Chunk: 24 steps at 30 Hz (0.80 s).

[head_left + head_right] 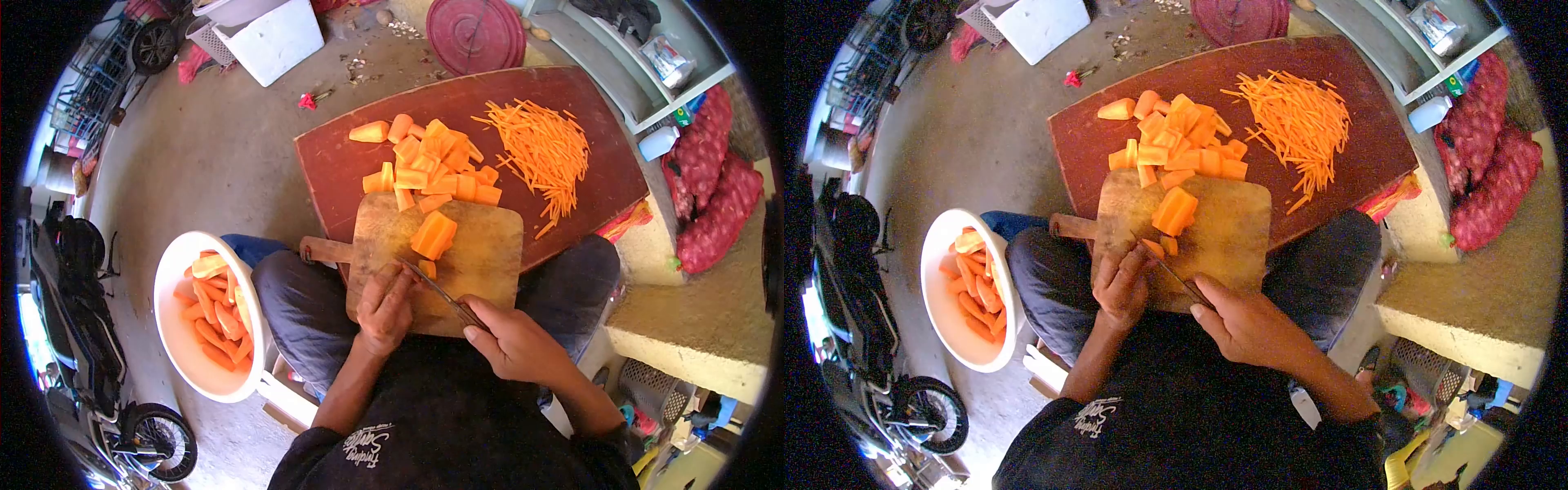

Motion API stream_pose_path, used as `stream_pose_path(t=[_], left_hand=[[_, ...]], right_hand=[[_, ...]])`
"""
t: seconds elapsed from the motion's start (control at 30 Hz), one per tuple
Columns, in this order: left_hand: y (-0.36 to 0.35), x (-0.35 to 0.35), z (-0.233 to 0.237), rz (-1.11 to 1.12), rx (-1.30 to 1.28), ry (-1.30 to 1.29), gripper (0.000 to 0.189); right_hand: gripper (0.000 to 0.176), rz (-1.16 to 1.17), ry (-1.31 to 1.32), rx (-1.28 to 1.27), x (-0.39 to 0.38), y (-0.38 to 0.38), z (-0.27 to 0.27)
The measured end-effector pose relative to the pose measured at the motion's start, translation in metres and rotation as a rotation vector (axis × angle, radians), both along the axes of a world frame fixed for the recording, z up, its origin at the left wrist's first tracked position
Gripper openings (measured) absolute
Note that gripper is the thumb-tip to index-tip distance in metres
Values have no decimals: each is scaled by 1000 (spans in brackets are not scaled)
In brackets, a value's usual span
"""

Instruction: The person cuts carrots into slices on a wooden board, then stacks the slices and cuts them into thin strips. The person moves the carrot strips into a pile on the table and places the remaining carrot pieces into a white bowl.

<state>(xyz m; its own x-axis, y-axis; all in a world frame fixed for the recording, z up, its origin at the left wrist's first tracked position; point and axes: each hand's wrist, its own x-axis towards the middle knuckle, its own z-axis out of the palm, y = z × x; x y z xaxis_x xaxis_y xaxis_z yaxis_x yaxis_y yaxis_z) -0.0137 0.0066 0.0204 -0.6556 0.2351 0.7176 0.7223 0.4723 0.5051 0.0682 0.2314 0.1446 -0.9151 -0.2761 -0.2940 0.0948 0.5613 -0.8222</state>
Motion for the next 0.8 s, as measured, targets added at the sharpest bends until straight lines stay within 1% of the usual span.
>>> stream_pose_path(t=[0.1,0.2,0.3,0.4,0.5,0.6,0.7,0.8], left_hand=[[1,3,-9,19,30,-22,41],[4,4,-17,-36,37,-22,42],[7,2,-9,-28,36,-20,41],[7,3,1,-17,-16,-71,43],[9,2,-3,-1,-13,-117,47],[8,1,-10,-25,-67,-164,53],[9,4,-9,19,-97,-235,55],[12,0,-11,27,-65,-235,58]], right_hand=[[40,-2,153,-24,-2,-2,-18],[35,-20,-6,-21,-12,-7,-33],[29,-43,71,-74,-18,-8,-52],[44,-24,-14,-73,-21,-3,-46],[44,-32,-18,-120,-19,4,-58],[43,-42,-37,-158,-19,14,-52],[41,0,-121,-88,-19,23,-36],[38,18,9,-220,-19,45,-49]])
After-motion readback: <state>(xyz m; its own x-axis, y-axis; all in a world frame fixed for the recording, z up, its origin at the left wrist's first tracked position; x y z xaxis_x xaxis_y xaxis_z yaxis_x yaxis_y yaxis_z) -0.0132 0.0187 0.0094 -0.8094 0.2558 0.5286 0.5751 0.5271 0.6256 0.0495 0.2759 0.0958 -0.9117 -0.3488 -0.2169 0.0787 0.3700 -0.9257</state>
